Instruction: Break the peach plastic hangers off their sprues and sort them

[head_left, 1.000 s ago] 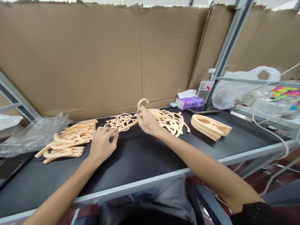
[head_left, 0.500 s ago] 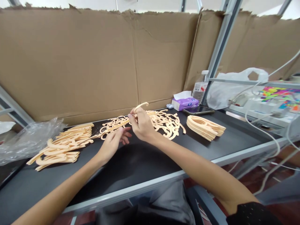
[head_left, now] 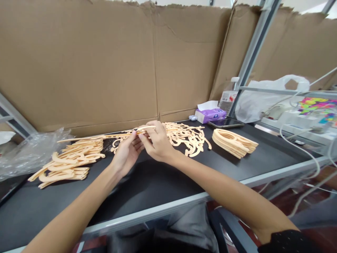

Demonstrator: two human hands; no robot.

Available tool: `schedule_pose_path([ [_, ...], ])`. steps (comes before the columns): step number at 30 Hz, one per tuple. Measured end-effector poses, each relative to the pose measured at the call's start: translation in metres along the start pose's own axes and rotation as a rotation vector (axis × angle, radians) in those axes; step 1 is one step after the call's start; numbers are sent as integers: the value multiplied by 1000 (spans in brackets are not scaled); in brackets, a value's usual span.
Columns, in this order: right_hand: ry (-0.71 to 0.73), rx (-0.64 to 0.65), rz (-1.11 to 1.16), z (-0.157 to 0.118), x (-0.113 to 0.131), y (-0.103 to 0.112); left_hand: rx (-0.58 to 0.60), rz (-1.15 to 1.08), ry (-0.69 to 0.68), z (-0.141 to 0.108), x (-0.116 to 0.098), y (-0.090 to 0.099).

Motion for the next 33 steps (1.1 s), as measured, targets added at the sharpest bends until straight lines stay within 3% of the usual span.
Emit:
schedule_pose_path([
  [8,-32,31,-70,-1,-3,1,-184,-96,58,-4,5,3],
  [16,6,-16,-98,-2,-5,1,-269,-239,-34,5,-17,20],
  [20,-29,92,33,-3,-5,-5,-261,-270,-84,8,-27,24],
  [22,-162,142,147,-5,-10,-12,-255,-284,-99,8,-30,24],
  [29,-943,222,684,-8,-29,-29,-269,-284,-107,8,-31,26],
  [33,-1110,110,992,-3,-26,-21,-259,-258,-125,10,-30,28],
])
Point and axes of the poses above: each hand's wrist, its own z-axis towards the middle knuckle, its own y-axis out of the back of the hand, x = y × z, the point moved 2 cm from there along z, towards the middle knuckle, and after that the axes turned 1 degree about z, right-handed, at the moved point
